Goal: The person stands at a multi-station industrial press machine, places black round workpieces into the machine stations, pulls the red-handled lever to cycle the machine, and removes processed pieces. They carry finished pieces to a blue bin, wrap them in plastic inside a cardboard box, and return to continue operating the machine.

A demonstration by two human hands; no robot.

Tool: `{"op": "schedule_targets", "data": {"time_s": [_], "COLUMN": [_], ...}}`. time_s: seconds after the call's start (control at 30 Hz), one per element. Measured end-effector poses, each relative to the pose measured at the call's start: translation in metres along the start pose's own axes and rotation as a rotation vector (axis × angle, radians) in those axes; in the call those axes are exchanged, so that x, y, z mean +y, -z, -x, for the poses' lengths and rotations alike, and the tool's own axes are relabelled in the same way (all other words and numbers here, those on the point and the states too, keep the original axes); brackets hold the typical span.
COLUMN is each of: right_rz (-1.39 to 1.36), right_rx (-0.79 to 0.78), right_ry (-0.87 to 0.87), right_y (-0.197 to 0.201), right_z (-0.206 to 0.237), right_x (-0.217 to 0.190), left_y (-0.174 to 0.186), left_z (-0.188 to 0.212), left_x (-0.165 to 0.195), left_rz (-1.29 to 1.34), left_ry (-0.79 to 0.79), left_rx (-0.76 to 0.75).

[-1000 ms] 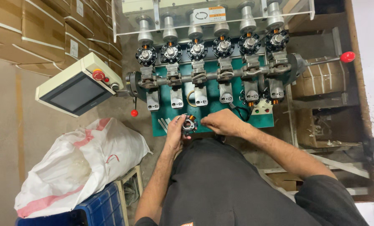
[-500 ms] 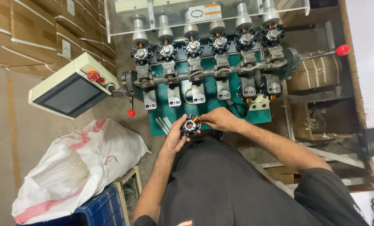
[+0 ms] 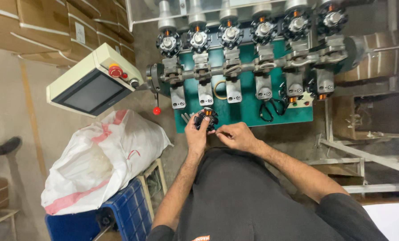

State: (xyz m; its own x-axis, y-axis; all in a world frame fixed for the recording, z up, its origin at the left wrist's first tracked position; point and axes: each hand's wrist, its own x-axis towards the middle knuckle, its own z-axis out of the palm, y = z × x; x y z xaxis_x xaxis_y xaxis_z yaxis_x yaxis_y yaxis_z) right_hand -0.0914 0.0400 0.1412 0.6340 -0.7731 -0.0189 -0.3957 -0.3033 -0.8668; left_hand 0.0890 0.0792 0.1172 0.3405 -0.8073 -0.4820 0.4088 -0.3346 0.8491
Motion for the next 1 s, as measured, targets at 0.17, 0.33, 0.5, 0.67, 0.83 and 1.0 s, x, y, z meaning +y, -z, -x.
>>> {"op": "schedule_targets", "data": {"time_s": [0.17,0.33,0.5,0.67,0.83,1.0], "right_rz": [-0.302,-1.210,-1.331,-1.326,-0.417,-0.457], "right_rx": [-0.103,0.038,0.305,-0.069,-0.117,-0.093], "right_ry": [-0.621,-1.350,-1.409,-0.902,-0.328,-0.257], "right_y": [-0.102,-0.170,-0.186,-0.138,-0.061,-0.003], "right_z": [-0.029,-0.064,-0.087,-0.092,-0.054,-0.023], "right_x": [0.076,0.091,0.071,0.032,-0.025,-0.038], "left_y": [0.064,0.122,0.145,0.128,0.097,0.063], "left_z": [-0.006,0.000,0.011,0.029,0.037,0.033], "left_x": [0.009,0.009,-0.013,-0.020,0.007,0.021], "left_rz": [0.071,0.095,0.164,-0.473,-0.733,-0.539], "left_ry": [0.056,0.164,0.219,-0.243,-0.760,-0.688], "left_rx": [0.132,0.212,0.179,0.059,-0.011,-0.004]}}
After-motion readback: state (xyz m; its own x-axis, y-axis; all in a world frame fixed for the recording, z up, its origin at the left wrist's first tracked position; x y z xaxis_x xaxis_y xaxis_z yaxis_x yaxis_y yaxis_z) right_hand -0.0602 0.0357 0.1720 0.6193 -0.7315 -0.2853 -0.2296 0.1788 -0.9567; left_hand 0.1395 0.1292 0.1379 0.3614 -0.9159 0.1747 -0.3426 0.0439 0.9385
